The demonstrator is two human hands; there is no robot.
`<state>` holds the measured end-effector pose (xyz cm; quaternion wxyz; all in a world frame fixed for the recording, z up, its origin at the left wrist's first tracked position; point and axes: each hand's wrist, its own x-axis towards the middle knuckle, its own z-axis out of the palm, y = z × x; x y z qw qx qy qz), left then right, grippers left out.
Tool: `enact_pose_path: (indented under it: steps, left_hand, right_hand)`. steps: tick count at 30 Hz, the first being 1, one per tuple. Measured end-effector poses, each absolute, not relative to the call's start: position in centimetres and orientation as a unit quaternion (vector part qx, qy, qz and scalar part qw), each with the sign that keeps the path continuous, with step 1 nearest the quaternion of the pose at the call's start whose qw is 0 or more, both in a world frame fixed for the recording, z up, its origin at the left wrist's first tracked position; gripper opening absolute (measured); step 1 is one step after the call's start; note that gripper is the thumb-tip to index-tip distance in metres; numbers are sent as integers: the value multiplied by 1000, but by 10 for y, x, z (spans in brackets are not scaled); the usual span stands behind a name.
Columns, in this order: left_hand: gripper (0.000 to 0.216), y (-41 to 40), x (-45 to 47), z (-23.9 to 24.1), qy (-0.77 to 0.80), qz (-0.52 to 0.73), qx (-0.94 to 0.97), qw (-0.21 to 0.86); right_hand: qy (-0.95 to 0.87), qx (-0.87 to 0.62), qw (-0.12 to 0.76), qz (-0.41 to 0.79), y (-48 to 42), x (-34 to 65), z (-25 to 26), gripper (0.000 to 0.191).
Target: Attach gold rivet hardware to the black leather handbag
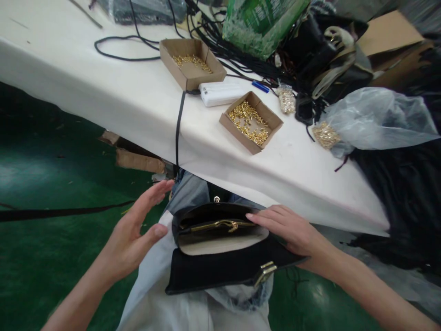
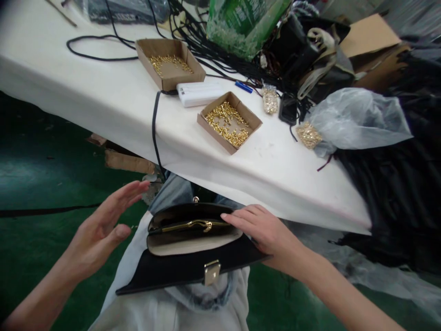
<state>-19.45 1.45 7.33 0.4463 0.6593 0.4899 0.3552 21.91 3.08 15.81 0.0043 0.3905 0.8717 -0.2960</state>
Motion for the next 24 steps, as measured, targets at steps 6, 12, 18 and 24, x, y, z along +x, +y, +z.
enact_pose_path:
  steps: [6, 12, 18, 24]
  left_hand:
    - [114, -10, -181, 25, 414, 375, 491, 668]
    - [113, 2, -144, 31, 515, 361, 446, 637]
    - [60, -6, -127, 23, 562, 375, 419, 606]
    - [56, -39, -123, 10, 505, 425, 518, 545]
  right_hand:
    - [763, 506, -190, -355, 38, 205, 137, 22]
    - [659, 607, -226, -382, 20, 204, 111, 38]
    - [609, 650, -299, -342, -21, 208, 89, 86]
    - [746, 584, -209, -243, -29, 210, 105, 101]
